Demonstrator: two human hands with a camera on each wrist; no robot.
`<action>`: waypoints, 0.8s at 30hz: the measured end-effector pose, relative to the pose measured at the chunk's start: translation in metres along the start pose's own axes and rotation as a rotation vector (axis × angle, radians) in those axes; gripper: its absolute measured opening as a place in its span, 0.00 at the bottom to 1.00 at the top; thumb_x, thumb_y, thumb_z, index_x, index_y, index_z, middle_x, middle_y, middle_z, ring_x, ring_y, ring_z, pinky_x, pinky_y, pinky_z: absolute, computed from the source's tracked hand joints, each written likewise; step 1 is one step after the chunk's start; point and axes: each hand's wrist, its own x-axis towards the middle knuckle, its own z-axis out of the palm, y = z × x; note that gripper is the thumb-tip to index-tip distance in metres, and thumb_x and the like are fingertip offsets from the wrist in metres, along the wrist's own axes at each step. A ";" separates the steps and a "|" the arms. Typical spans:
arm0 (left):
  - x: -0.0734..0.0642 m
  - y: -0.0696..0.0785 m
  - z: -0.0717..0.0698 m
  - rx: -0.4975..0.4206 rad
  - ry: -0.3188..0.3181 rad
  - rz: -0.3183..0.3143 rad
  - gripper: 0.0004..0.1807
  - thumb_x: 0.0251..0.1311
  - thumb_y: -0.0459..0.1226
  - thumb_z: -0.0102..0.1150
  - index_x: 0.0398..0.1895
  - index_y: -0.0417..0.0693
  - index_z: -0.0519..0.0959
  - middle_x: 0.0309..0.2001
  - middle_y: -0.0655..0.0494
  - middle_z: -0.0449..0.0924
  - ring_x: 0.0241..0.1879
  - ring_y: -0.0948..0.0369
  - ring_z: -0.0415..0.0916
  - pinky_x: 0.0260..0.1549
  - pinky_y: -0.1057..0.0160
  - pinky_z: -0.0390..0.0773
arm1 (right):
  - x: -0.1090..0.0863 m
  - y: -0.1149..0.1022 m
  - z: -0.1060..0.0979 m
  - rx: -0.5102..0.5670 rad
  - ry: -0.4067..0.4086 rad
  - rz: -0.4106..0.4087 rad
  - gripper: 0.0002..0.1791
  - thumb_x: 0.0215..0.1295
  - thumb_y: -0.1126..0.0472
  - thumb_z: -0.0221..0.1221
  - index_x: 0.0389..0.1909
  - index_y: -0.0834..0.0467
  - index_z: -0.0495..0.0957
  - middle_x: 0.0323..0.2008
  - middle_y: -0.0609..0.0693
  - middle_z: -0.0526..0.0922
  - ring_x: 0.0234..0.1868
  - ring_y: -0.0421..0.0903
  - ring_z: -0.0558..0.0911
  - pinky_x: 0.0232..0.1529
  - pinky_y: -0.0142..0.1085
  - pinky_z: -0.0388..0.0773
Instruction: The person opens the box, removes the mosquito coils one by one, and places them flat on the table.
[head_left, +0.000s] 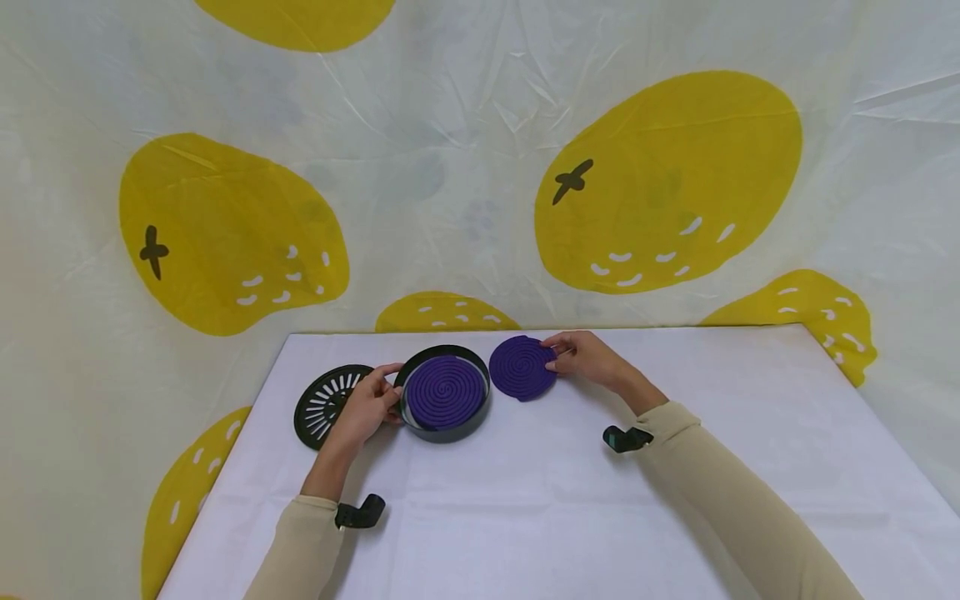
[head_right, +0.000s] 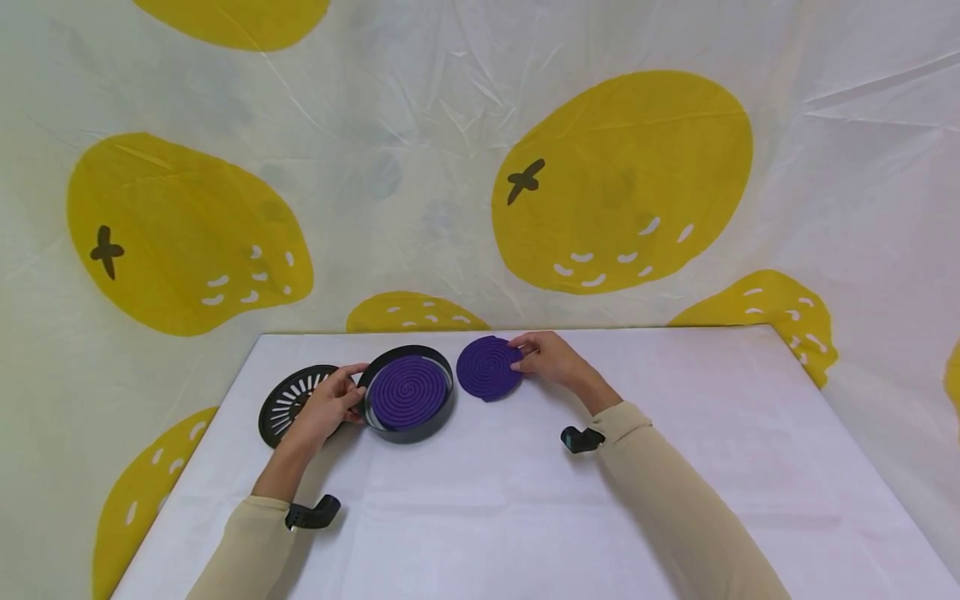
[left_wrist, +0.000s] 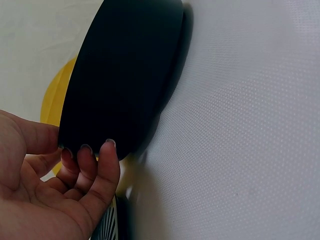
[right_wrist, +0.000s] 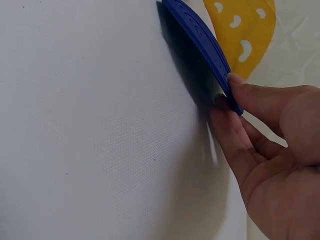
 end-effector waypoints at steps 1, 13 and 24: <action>0.000 0.000 0.000 0.001 -0.001 0.000 0.25 0.72 0.30 0.52 0.71 0.47 0.70 0.33 0.53 0.67 0.27 0.59 0.74 0.29 0.59 0.86 | 0.000 -0.001 -0.001 -0.036 0.003 0.001 0.25 0.62 0.70 0.67 0.59 0.72 0.76 0.48 0.67 0.83 0.45 0.54 0.82 0.42 0.30 0.81; -0.001 0.001 0.000 -0.003 0.000 -0.005 0.25 0.72 0.29 0.53 0.71 0.48 0.70 0.33 0.54 0.67 0.26 0.59 0.74 0.29 0.60 0.85 | -0.002 -0.006 -0.008 -0.163 0.009 0.057 0.24 0.62 0.63 0.70 0.56 0.69 0.79 0.50 0.65 0.83 0.46 0.55 0.84 0.41 0.36 0.84; 0.000 0.001 0.000 -0.006 -0.003 0.002 0.25 0.72 0.29 0.52 0.71 0.47 0.70 0.33 0.53 0.67 0.26 0.59 0.74 0.29 0.60 0.85 | -0.001 -0.019 -0.004 -0.142 0.004 -0.011 0.20 0.63 0.66 0.68 0.55 0.69 0.80 0.48 0.64 0.84 0.42 0.54 0.84 0.41 0.33 0.81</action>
